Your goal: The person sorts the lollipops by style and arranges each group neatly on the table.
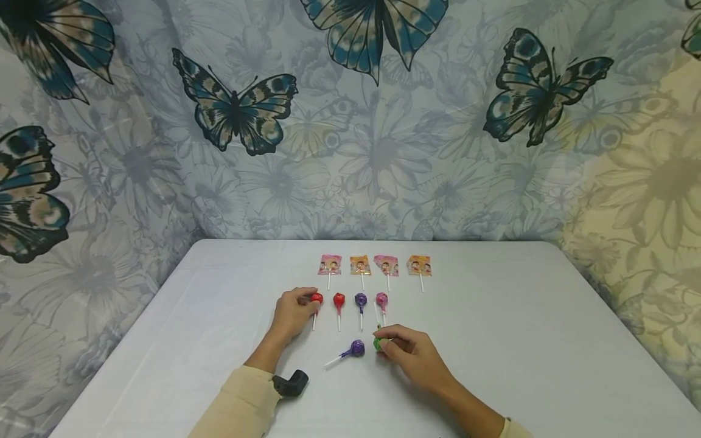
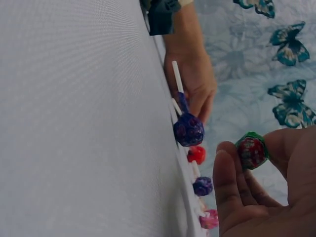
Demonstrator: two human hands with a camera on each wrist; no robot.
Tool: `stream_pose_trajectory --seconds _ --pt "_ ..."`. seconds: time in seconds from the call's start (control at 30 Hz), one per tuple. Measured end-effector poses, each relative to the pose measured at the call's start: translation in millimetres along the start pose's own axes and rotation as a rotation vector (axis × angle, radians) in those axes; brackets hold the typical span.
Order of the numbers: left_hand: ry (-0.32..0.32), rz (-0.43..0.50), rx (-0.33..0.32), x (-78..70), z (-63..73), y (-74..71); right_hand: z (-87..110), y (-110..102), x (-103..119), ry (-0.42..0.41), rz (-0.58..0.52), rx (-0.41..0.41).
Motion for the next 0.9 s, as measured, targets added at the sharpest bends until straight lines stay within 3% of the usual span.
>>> stream_pose_trajectory --seconds 0.43,0.9 --pt "-0.007 -0.017 -0.005 0.5 0.3 -0.3 -0.4 1 2 0.006 0.016 0.005" --pt "-0.008 -0.021 -0.002 2.5 0.1 1.4 3.1 -12 15 -0.142 0.111 -0.128"
Point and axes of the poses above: each hand's wrist, its own z-axis away from the middle knuckle, its own y-axis out of the palm, x = y × z, the point moved 10 cm from there along -z, towards the middle knuckle, and after that the axes turned 5 degrees about x, right-handed, at the moved point
